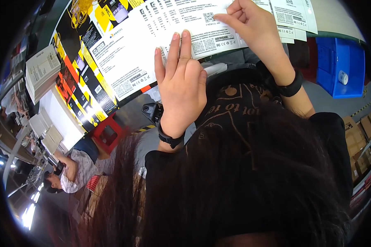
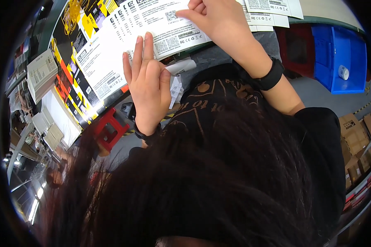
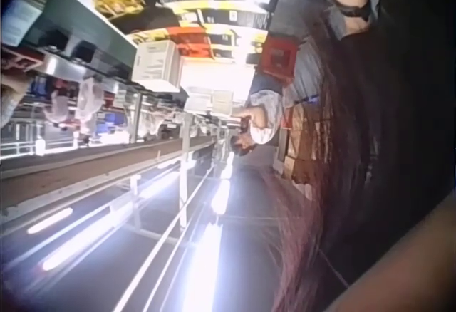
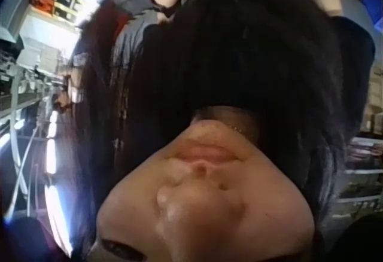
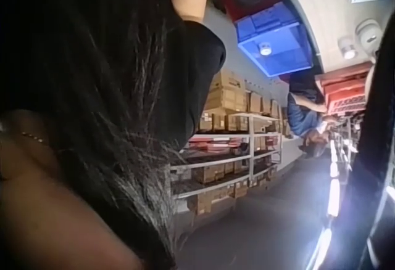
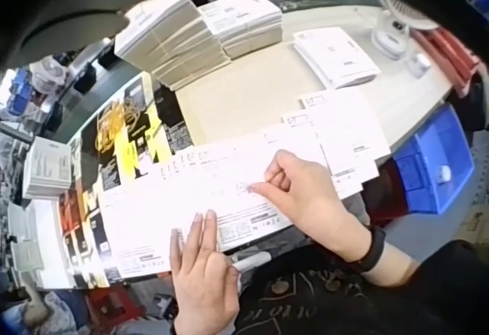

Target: Applying small QR code labels to a series of paper sheets at a workbench.

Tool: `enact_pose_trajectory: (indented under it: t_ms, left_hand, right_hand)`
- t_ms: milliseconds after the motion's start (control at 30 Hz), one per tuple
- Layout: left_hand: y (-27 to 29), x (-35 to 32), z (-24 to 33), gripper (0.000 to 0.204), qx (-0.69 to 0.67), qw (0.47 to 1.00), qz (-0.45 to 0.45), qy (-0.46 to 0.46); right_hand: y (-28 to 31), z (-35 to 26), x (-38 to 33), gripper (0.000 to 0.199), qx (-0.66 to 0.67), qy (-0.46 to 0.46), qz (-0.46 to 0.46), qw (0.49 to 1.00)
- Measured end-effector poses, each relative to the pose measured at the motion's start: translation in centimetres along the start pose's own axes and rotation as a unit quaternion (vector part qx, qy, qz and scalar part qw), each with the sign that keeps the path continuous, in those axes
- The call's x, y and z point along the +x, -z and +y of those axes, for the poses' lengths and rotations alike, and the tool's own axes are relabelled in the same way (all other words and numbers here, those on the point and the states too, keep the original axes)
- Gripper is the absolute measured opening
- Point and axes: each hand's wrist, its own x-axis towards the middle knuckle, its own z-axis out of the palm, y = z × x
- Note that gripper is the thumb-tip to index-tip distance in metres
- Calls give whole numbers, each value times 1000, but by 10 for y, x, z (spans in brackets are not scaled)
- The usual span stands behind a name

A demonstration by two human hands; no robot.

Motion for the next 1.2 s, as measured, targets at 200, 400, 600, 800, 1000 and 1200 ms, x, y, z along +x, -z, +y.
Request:
enact_pose_trajectory:
  t_ms: [200,400,600,800,1000,1200]
  left_hand:
    - [-1,-1,-1,11,-1,1000,-3,2]
    - [1,1,1,10,7,1000,-8,2]
    - [6,-5,-7,9,-44,999,19,-10]
    - [6,-7,-4,10,-66,998,15,4]
    - [8,-7,-1,4,-63,998,19,3]
    - [13,-1,-3,6,-120,991,60,-17]
  right_hand:
    - [0,14,-1,38,-50,30,18,998]
    - [-25,30,4,22,-180,204,151,950]
    - [-22,28,12,15,-130,255,171,943]
    - [-9,-3,-10,47,-103,400,-73,908]
    - [24,14,-17,43,-284,287,8,915]
    - [46,10,-29,36,39,219,-56,973]
